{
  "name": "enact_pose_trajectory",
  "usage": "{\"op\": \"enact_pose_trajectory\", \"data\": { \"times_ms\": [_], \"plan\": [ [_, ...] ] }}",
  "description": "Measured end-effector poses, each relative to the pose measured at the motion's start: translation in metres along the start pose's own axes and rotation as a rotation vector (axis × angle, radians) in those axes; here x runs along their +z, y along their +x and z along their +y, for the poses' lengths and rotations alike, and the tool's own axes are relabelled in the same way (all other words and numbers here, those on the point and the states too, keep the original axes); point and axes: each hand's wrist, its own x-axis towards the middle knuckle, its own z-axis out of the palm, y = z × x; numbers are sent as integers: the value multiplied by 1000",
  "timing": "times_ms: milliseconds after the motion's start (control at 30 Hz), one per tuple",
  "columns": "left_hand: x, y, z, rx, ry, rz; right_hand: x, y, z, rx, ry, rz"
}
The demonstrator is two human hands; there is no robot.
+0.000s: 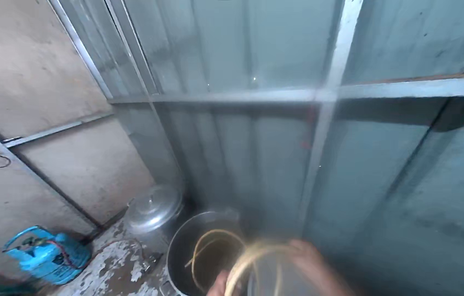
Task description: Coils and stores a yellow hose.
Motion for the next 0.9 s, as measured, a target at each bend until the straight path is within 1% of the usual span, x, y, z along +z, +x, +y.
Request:
{"op": "enact_pose_trajectory", "data": {
  "times_ms": [67,167,233,333,400,467,567,600,633,767,833,900],
  "plan": [
    [2,13,-1,-38,-21,105,-1,2,-14,-55,118,-30],
    [8,25,-2,-75,-141,204,1,5,-29,-203,331,-75],
    [12,28,1,-120,-251,246,0,5,-42,-295,466,-128],
    [10,40,5,-165,-401,262,9,8,-50,-340,693,-177],
    [2,47,9,-134,-456,223,19,13,-49,-334,848,-152],
    [-3,50,16,-71,-495,163,32,20,-49,-322,952,-78],
    [-7,47,25,38,-472,111,58,36,-36,-203,1052,75],
    [-8,50,25,62,-446,121,64,41,-31,-191,1021,118],
    [-11,54,22,75,-417,141,68,43,-26,-221,945,145],
    [-30,60,7,66,-319,164,62,31,-25,-415,529,204],
    [-33,60,3,70,-297,166,55,18,-32,-449,254,283],
    [-38,64,-2,128,-233,172,45,8,-36,-542,-120,457]
  ]
}}
